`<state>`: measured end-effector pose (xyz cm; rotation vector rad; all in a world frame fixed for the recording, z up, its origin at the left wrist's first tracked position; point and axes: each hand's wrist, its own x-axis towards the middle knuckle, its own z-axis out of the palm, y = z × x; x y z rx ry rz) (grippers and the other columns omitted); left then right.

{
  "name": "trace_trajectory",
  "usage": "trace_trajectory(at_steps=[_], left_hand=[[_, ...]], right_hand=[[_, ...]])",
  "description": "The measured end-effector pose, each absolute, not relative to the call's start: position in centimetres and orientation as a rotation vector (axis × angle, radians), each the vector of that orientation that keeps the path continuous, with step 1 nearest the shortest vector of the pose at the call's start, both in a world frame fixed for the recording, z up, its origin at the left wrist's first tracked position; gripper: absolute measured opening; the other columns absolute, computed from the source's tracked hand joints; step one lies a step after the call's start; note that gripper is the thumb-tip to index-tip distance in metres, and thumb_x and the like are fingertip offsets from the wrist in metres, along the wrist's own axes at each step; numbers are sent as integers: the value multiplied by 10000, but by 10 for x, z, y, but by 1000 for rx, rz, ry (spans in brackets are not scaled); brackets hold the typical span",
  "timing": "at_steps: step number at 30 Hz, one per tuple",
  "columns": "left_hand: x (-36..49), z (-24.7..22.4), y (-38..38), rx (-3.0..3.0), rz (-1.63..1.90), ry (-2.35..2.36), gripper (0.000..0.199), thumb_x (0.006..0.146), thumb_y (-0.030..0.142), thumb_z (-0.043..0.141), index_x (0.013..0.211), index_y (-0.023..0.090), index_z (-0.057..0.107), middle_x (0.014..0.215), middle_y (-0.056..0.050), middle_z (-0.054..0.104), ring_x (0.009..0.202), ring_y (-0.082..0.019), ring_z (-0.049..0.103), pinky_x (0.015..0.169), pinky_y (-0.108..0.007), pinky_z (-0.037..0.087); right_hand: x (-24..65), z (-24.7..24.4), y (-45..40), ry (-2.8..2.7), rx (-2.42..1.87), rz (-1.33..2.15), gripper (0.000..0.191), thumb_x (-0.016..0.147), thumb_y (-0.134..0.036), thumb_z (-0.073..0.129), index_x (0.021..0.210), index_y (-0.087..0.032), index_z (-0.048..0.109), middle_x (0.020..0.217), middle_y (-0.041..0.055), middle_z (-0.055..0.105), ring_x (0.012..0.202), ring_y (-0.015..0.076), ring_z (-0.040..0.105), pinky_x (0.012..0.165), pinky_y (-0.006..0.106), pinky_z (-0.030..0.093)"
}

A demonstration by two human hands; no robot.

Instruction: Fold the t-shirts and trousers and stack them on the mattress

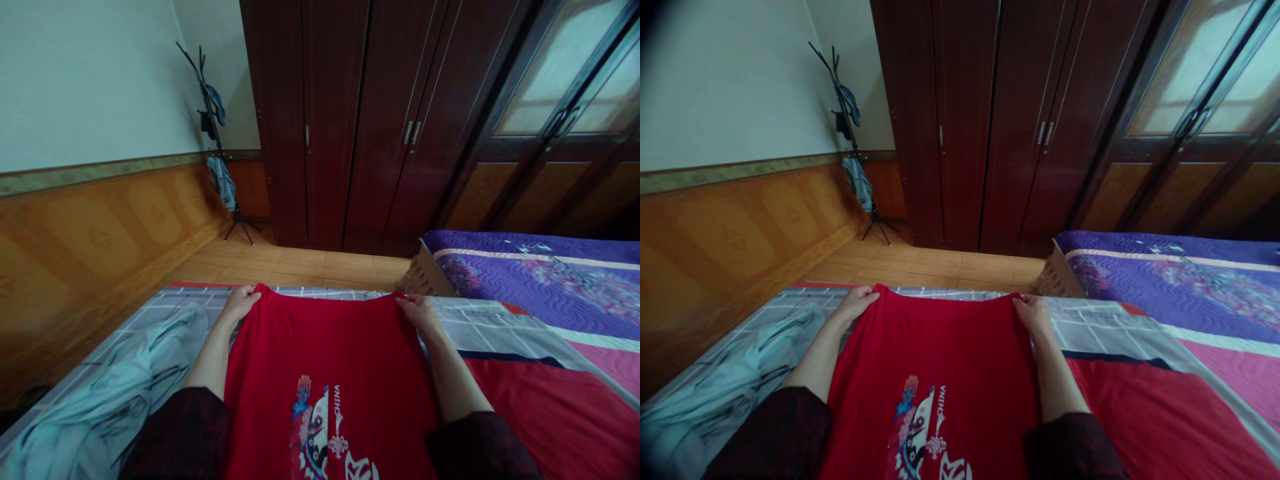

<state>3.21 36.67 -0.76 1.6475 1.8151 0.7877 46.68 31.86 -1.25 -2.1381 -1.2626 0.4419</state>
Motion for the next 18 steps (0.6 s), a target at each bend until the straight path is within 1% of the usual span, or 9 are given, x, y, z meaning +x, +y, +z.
trace_trajectory(at_steps=[2,5,8,10,12,15,17,18], left_hand=[[31,-12,371,1676,764,1957,170,808,293,504,708,178,580,704,-30,666,752,-199,619,613,-240,407],[29,-17,372,1727,684,2136,164,848,281,484,748,202,588,785,-59,680,829,-226,623,647,-263,391],[30,-18,368,1784,609,2223,197,895,286,428,852,226,610,877,-81,690,894,-241,624,675,-279,389],[32,-18,367,1824,571,2234,228,914,293,397,919,232,616,924,-89,692,921,-241,622,690,-283,391],[32,-16,367,1867,544,2205,267,928,324,372,963,230,620,960,-92,692,934,-238,621,702,-282,394],[30,-11,366,1927,512,2112,346,933,421,358,946,217,637,968,-82,699,920,-222,629,705,-265,403],[29,-8,365,1954,484,2062,336,889,473,439,912,210,647,934,-65,706,885,-212,637,692,-251,408],[29,-6,365,1962,469,2051,305,854,471,499,894,209,649,909,-56,708,865,-209,638,684,-247,409]], right_hand=[[465,-10,317,-1251,-2221,390,265,818,-330,509,791,-160,710,673,74,681,622,188,636,504,233,390],[458,-6,313,-1239,-2342,298,308,839,-366,488,911,-171,715,863,128,700,805,252,655,603,279,430],[451,-3,309,-1235,-2413,222,359,874,-400,438,1023,-199,696,967,135,692,895,271,646,678,310,447],[448,-2,307,-1237,-2439,186,389,893,-418,405,1067,-208,681,992,133,687,915,268,643,704,317,450],[446,-2,306,-1253,-2458,166,400,900,-431,394,1073,-210,679,988,137,686,917,274,642,713,330,452],[444,-1,306,-1294,-2472,162,389,893,-437,409,1035,-209,690,969,144,687,907,285,643,710,344,452],[444,0,306,-1310,-2477,166,383,884,-439,421,1011,-206,698,970,150,687,901,291,644,706,349,449],[444,1,306,-1313,-2478,169,385,881,-442,421,1004,-207,700,974,154,687,899,295,645,702,352,448]])
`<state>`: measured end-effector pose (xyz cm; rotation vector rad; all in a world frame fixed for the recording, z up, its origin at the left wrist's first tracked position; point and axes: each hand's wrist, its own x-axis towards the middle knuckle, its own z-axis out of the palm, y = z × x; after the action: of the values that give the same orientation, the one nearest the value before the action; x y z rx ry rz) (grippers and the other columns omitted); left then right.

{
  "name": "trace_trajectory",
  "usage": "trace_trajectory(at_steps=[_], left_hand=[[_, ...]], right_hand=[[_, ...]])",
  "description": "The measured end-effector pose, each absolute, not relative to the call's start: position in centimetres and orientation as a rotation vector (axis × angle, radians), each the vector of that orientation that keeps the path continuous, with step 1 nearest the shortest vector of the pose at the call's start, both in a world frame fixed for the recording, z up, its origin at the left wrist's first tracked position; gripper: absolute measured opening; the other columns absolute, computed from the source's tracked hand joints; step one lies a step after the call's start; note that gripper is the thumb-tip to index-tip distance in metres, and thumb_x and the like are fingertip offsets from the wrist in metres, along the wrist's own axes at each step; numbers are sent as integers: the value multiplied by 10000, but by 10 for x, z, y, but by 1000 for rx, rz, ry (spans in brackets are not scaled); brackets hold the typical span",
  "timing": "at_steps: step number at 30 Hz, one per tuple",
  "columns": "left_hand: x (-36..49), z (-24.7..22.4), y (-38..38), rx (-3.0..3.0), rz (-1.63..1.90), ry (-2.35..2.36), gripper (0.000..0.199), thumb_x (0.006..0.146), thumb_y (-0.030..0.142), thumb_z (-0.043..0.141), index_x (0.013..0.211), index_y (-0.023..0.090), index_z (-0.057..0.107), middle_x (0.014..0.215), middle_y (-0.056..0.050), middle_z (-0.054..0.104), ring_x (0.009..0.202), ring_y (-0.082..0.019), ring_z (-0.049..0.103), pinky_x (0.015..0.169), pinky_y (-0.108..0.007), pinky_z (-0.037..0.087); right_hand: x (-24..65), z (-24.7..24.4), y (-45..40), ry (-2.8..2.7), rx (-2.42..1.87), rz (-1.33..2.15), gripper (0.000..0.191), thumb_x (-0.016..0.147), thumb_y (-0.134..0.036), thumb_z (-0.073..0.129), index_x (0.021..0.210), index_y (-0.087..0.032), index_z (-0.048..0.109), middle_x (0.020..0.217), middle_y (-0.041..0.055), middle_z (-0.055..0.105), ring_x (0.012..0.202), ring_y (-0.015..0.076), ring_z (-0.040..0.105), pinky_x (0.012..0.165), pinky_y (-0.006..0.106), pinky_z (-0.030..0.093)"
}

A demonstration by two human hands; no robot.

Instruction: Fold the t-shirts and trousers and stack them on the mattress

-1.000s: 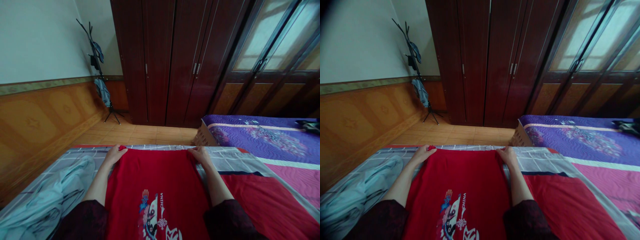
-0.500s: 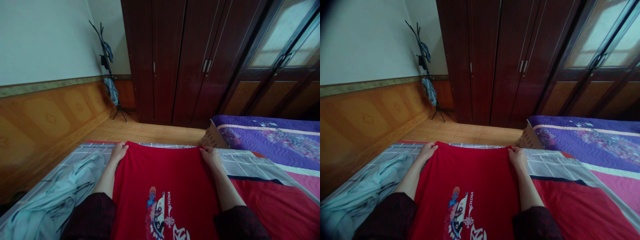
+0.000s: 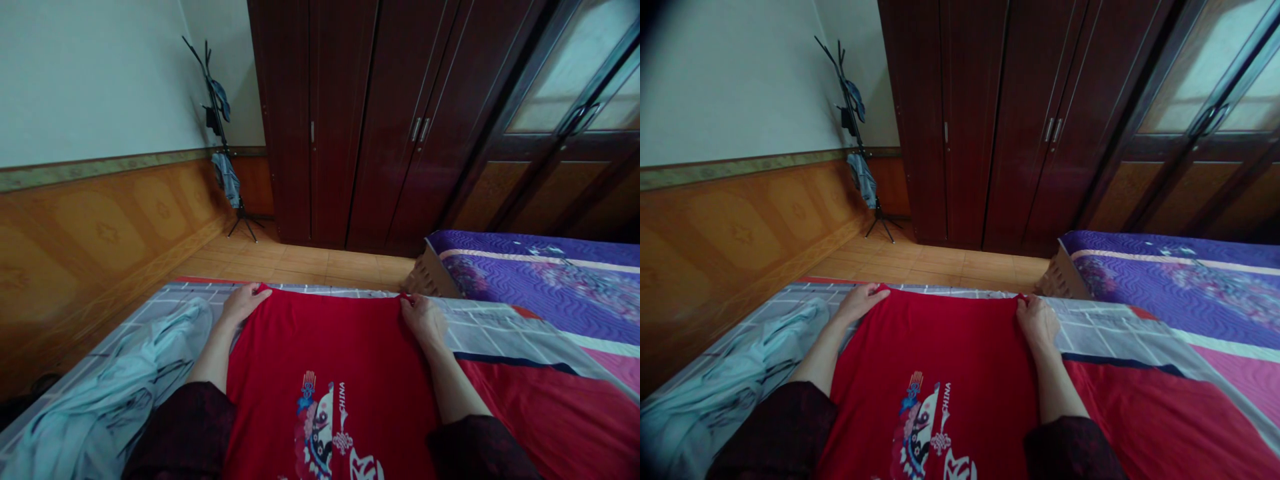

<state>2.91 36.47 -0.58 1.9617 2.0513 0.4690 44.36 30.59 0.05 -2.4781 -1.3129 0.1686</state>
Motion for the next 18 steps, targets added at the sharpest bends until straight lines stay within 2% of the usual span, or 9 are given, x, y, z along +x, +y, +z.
trace_trajectory(at_steps=[2,4,10,14,16,18], left_hand=[[29,-3,363,1968,442,2061,223,809,410,569,863,208,647,866,-42,708,833,-203,638,673,-242,406],[30,-1,362,1970,424,2092,160,824,337,546,840,207,639,849,-40,706,825,-195,636,674,-242,403],[36,-6,361,1947,385,2232,194,889,240,423,973,203,593,929,-99,694,884,-228,641,694,-286,407],[38,-7,359,1954,400,2245,241,915,349,424,1062,206,552,965,-103,689,915,-238,641,702,-292,412],[37,-4,357,1966,419,2233,327,882,450,483,1096,208,529,971,-89,686,910,-235,640,692,-284,414],[37,-1,356,1989,426,2225,351,834,480,546,1061,212,544,971,-77,683,905,-234,636,678,-277,411]], right_hand=[[444,2,306,-1313,-2480,177,395,878,-455,416,1001,-214,703,980,159,687,895,303,647,691,358,449],[445,3,305,-1313,-2477,186,403,880,-462,407,1005,-218,702,974,157,690,889,303,650,678,354,452],[443,1,305,-1322,-2453,164,411,889,-443,396,1038,-195,688,969,158,687,913,297,646,696,346,451],[442,0,307,-1308,-2423,162,430,886,-452,389,1064,-195,685,983,165,685,935,308,639,699,349,440],[443,0,308,-1305,-2399,181,436,876,-463,401,1062,-193,688,983,166,685,935,309,637,692,344,436],[446,0,309,-1308,-2366,214,431,854,-479,434,1024,-186,701,951,162,690,914,309,639,673,336,433]])
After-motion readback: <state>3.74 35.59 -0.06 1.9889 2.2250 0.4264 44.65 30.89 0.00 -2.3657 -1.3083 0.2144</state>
